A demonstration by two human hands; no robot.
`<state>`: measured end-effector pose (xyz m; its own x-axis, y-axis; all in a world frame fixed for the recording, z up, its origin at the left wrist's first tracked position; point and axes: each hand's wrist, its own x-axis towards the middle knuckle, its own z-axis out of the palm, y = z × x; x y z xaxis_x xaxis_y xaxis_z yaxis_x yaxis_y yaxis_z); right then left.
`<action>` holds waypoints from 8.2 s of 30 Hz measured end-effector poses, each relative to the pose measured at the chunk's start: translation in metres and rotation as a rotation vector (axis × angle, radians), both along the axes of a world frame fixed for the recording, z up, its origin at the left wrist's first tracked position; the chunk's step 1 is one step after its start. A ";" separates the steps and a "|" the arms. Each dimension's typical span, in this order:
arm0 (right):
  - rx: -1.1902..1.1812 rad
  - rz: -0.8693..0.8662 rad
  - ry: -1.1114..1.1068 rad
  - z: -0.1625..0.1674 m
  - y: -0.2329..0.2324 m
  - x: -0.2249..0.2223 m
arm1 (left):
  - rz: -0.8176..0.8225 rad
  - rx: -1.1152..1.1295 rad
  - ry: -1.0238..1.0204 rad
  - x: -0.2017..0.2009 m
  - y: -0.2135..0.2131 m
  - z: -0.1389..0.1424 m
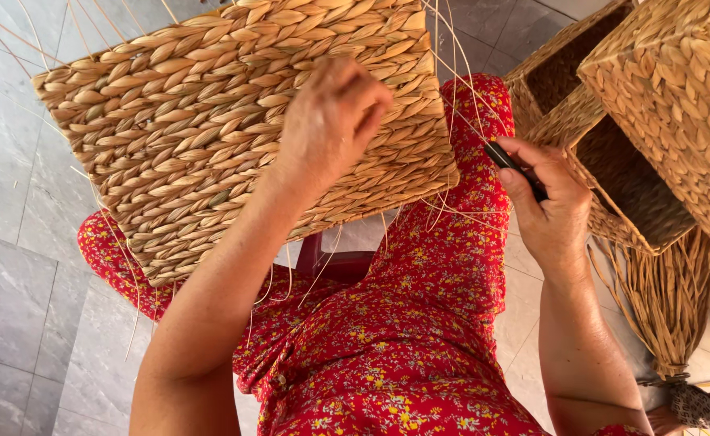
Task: The person gathers dried water hyacinth stalks from a workbench, sorts and trims them, then sits with a woven water hyacinth panel on their lap. They trim stray fibers from the panel with a small knife, fit the panel onto a bamboo basket frame, and cut excess strands with scissors.
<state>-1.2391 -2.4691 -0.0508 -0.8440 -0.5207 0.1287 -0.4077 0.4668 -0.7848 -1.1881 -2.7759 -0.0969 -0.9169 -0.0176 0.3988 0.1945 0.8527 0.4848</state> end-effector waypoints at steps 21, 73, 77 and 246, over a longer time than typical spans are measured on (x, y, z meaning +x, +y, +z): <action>-0.080 -0.076 -0.687 -0.029 0.031 0.026 | -0.147 -0.155 -0.117 0.031 0.050 0.005; -0.758 -0.103 -0.691 -0.043 0.007 0.042 | 0.117 -0.410 -0.049 0.115 0.029 -0.016; -0.759 -0.138 -0.683 -0.042 0.005 0.043 | 0.402 -0.251 -0.374 0.116 -0.003 -0.007; -0.192 0.370 -0.588 -0.031 -0.186 0.063 | 0.648 -0.200 0.100 0.178 -0.133 0.013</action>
